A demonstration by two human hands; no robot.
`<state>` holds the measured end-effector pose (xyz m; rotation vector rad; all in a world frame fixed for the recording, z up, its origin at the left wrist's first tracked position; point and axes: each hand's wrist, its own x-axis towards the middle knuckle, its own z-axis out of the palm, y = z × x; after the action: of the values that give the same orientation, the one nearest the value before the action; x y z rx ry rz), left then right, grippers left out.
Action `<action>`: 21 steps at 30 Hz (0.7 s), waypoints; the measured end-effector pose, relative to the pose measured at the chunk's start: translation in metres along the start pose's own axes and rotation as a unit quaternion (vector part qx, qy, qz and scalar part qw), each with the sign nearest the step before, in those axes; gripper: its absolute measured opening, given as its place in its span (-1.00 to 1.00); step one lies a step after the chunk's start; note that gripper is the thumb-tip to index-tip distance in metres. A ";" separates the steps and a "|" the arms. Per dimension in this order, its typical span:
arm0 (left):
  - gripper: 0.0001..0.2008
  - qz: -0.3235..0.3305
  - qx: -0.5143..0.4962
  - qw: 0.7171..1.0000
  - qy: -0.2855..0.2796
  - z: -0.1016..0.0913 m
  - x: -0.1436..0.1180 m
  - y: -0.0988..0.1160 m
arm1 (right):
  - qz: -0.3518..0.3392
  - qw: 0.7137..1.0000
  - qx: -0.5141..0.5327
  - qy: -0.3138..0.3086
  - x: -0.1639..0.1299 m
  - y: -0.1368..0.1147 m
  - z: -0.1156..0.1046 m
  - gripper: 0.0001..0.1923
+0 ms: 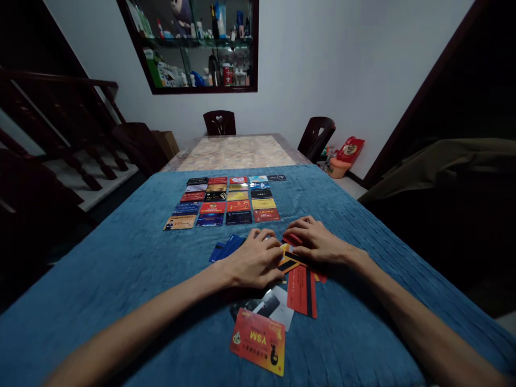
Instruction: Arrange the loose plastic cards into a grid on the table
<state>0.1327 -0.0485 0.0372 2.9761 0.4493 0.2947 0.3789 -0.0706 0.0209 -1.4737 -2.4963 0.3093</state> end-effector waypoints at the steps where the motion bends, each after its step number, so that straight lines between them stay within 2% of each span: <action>1: -0.65 -0.006 0.015 1.000 0.000 0.001 0.003 0.003 | 0.004 1.000 -0.005 0.003 0.000 0.001 0.000 -0.61; 7: -0.58 -0.040 0.048 0.998 -0.015 0.001 0.004 0.002 | 0.034 0.999 -0.033 0.026 -0.002 0.008 -0.002 -0.63; 11: -0.51 -0.068 0.030 0.997 -0.014 -0.003 -0.007 -0.003 | -0.013 0.998 -0.020 0.050 -0.003 -0.005 -0.002 -0.65; 15: -0.62 -0.087 0.031 0.995 -0.022 -0.005 -0.011 -0.007 | -0.069 0.997 0.006 0.028 -0.001 -0.023 0.002 -0.65; 21: -0.74 -0.091 0.033 0.995 -0.038 -0.009 -0.010 -0.007 | -0.045 0.998 -0.031 0.028 0.001 -0.020 0.008 -0.61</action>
<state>0.1192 -0.0441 0.0432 2.9693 0.7281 0.1507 0.3598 -0.0794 0.0190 -1.3666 -2.5385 0.1742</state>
